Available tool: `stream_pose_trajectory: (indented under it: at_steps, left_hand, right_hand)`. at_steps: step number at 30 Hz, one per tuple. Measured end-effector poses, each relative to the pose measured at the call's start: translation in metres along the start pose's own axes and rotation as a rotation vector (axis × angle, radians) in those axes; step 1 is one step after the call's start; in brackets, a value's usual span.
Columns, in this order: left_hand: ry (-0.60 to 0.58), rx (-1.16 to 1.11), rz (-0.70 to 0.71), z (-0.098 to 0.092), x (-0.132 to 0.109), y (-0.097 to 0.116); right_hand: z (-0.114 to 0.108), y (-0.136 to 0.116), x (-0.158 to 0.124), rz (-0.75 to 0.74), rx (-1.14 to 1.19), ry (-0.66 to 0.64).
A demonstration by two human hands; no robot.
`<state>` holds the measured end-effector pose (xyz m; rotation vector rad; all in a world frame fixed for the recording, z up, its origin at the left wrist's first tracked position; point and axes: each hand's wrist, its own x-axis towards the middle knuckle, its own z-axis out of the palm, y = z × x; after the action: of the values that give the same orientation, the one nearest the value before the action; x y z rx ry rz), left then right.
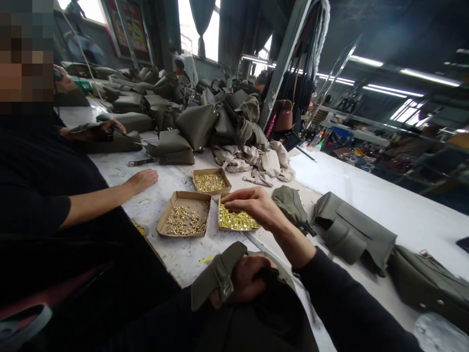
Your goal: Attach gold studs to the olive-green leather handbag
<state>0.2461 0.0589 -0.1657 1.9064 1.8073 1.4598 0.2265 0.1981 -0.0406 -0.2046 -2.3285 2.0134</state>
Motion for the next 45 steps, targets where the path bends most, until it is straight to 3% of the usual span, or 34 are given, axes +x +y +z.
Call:
stream_pose_trajectory:
  at_steps: [3, 7, 13, 20, 24, 29, 41, 45]
  left_hand:
    - [0.025, -0.113, -0.018, 0.01, -0.002, -0.002]
    - [0.106, -0.02, 0.038, 0.01, -0.001, -0.008]
    - [0.113, 0.077, 0.174, 0.011, -0.002, -0.011]
    - [0.111, 0.215, 0.347, 0.008, -0.021, -0.009]
    - [0.107, 0.245, 0.413, 0.005, -0.018, -0.007]
    - [0.129, 0.323, 0.468, 0.006, -0.007, 0.003]
    - [0.191, 0.386, 0.539, 0.012, -0.005, 0.009]
    - [0.177, 0.4, 0.547, 0.011, -0.007, 0.008]
  right_hand:
    - [-0.023, -0.005, -0.056, 0.047, 0.104, 0.115]
    - [-0.038, 0.016, -0.12, 0.099, 0.096, 0.24]
    - [-0.034, 0.053, -0.171, 0.052, 0.062, 0.314]
    - [-0.031, 0.054, -0.189, -0.083, -0.001, 0.337]
    - [-0.031, 0.054, -0.198, -0.113, -0.042, 0.308]
    - [-0.026, 0.054, -0.203, -0.084, -0.151, 0.326]
    - [-0.02, 0.06, -0.207, -0.278, -0.503, 0.33]
    - [-0.02, 0.064, -0.206, -0.281, -0.496, 0.346]
